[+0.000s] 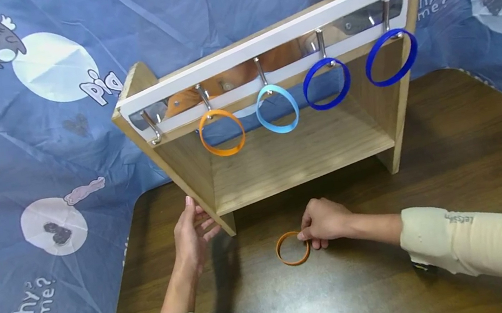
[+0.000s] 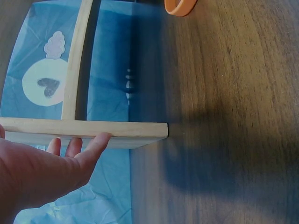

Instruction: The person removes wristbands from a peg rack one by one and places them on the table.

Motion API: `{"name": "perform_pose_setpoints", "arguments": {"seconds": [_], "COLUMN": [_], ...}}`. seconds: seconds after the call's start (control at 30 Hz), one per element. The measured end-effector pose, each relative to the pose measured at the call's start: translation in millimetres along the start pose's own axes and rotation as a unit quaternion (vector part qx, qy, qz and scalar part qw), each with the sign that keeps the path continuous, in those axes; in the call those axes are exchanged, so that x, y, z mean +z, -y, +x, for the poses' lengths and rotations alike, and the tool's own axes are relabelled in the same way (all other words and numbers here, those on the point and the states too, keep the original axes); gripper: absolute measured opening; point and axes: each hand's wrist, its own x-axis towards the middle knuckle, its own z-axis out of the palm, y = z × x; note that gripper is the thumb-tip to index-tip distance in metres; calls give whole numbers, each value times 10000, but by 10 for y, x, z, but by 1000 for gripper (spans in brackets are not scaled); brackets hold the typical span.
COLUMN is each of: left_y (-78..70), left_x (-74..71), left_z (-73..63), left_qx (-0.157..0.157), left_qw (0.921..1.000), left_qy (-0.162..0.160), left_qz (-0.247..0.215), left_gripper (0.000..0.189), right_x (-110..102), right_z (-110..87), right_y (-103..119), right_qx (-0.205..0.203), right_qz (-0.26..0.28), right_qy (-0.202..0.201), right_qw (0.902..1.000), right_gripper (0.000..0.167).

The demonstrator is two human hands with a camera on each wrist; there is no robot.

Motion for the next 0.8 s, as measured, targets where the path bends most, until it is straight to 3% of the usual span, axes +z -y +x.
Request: {"name": "perform_pose_setpoints", "arguments": {"seconds": [0.23, 0.43, 0.63, 0.8], "left_y": [3, -7, -8, -4], "left_x": [4, 4, -1, -6], "left_z": [-13, -16, -17, -11], "left_qx": [1, 20, 3, 2], "left_qw": [10000, 10000, 10000, 10000], "left_qy": [-24, -51, -2, 17], "left_qz": [-18, -4, 25, 29], "left_gripper": [49, 51, 52, 52], "right_x": [-84, -159, -232, -306], "right_z": [-33, -87, -131, -154], "right_y": [35, 157, 298, 414], "right_qx": [-94, -420, -682, -988], "right_qz": [-145, 130, 688, 1352], "right_qy": [-239, -404, -504, -597], "right_qw": [9996, 9982, 9940, 9841], "right_gripper": [11, 9, 13, 17]}}
